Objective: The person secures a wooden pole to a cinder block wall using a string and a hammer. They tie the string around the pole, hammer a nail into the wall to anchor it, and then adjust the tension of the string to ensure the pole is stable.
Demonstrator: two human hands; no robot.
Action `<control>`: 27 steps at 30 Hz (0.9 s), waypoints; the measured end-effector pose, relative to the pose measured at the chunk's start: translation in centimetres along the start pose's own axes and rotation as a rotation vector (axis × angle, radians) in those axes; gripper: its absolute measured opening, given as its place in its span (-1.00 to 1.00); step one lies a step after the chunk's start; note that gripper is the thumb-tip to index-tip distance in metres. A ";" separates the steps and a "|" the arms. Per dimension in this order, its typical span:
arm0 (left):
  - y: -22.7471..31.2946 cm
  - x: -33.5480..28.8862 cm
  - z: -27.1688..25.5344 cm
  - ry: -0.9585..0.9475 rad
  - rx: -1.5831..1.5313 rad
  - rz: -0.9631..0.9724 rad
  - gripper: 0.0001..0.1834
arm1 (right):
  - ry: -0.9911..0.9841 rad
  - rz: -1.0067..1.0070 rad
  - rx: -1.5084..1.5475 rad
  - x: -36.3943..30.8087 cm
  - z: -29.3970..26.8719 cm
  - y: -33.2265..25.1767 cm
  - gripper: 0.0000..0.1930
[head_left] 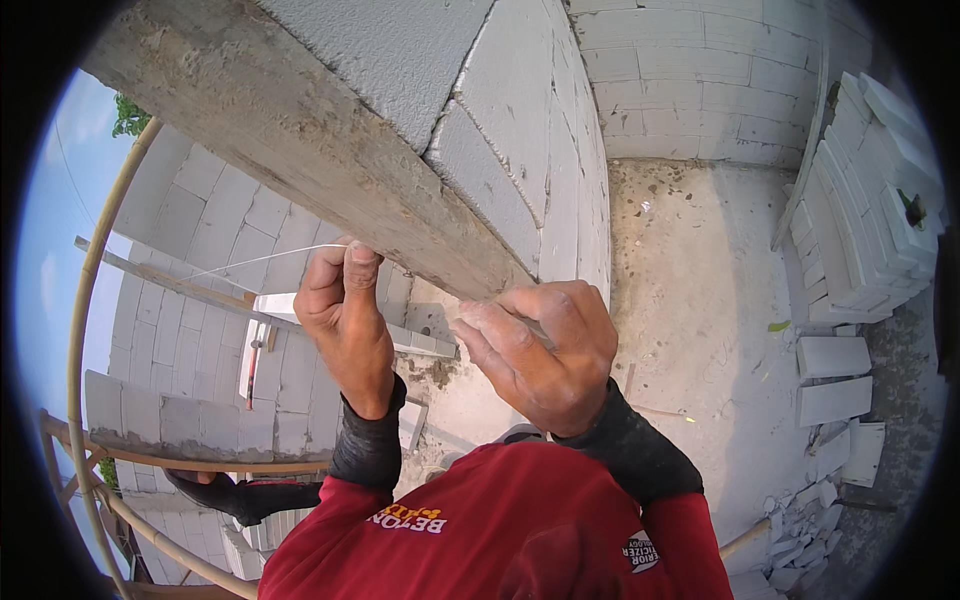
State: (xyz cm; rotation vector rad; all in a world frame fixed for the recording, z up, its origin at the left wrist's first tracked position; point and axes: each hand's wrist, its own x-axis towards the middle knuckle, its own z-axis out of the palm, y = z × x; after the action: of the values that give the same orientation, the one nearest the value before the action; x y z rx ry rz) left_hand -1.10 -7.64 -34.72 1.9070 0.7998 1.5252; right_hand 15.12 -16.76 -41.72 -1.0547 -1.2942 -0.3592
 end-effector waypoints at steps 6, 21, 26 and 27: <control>-0.4 -0.5 0.7 0.031 -0.011 0.016 -0.81 | 0.070 -0.222 -0.331 0.9 3.1 -0.5 -0.63; -3.2 2.3 -0.3 -0.323 -0.369 0.270 -0.89 | 0.152 -0.134 -0.852 2.0 6.6 -5.4 -0.69; -3.3 1.9 -1.3 -0.377 -0.417 0.346 -0.90 | 0.074 -0.048 -0.937 1.8 6.7 -5.8 -0.68; -3.4 1.9 -1.6 -0.368 -0.385 0.404 -0.89 | 0.057 -0.027 -0.952 1.9 6.8 -6.0 -0.69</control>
State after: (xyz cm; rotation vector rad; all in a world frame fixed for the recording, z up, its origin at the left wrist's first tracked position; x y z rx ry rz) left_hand -2.65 -3.87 -35.75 2.0318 -0.0458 1.3566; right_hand 7.13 -13.83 -38.07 -1.7914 -1.0780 -1.0800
